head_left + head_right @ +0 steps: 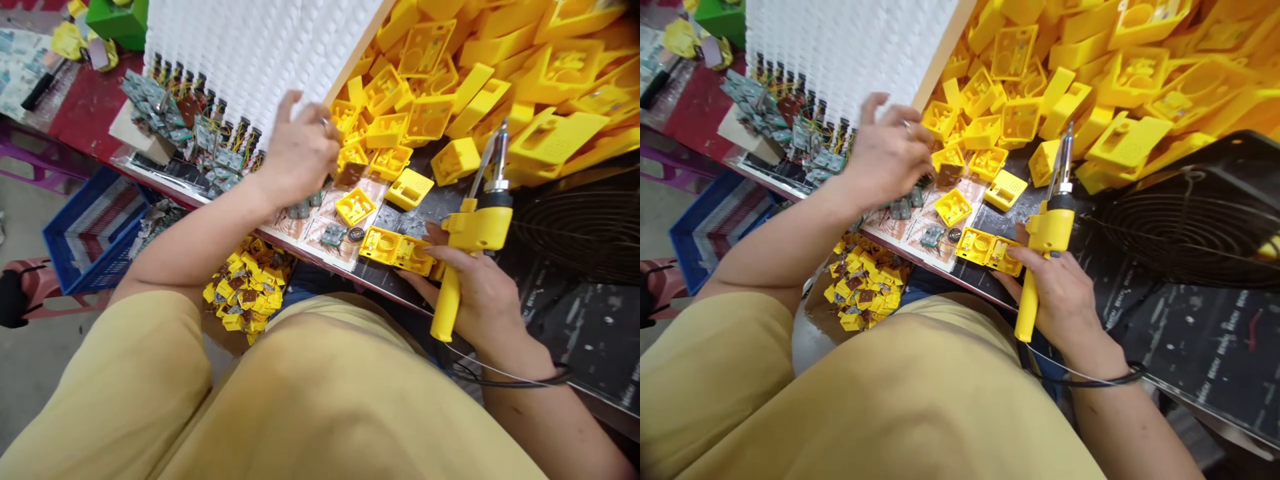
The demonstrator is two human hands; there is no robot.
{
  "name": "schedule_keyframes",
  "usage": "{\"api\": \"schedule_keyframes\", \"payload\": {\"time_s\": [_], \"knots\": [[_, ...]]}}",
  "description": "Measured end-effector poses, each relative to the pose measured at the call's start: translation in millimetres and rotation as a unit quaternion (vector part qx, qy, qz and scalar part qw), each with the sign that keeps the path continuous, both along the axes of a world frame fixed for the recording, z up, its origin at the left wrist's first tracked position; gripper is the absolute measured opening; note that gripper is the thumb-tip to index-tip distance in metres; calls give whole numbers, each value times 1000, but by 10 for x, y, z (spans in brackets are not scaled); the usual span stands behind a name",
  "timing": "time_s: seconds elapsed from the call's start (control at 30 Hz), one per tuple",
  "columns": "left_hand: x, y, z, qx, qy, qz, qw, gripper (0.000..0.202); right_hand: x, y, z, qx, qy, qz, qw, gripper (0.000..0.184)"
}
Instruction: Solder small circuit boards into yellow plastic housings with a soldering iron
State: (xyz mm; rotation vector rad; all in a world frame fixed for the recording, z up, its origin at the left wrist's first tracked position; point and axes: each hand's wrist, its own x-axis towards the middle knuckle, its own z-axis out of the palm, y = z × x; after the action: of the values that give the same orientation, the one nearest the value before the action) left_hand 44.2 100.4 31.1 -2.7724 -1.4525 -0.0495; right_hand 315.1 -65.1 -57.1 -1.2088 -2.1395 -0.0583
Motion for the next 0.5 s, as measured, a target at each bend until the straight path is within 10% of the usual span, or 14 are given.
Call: {"api": "schedule_keyframes", "payload": {"time_s": [0.2, 0.33, 0.5], "knots": [[-360, 257, 605, -48, -332, -17, 942, 27, -1, 28, 22, -2, 5, -4, 1000, 42], [-284, 427, 673, -40, -442, -30, 896, 32, -8, 26, 19, -7, 7, -8, 1000, 41], [-18, 353, 644, 12, -176, 73, 982, 38, -25, 13, 22, 1, 11, -18, 1000, 44]]}}
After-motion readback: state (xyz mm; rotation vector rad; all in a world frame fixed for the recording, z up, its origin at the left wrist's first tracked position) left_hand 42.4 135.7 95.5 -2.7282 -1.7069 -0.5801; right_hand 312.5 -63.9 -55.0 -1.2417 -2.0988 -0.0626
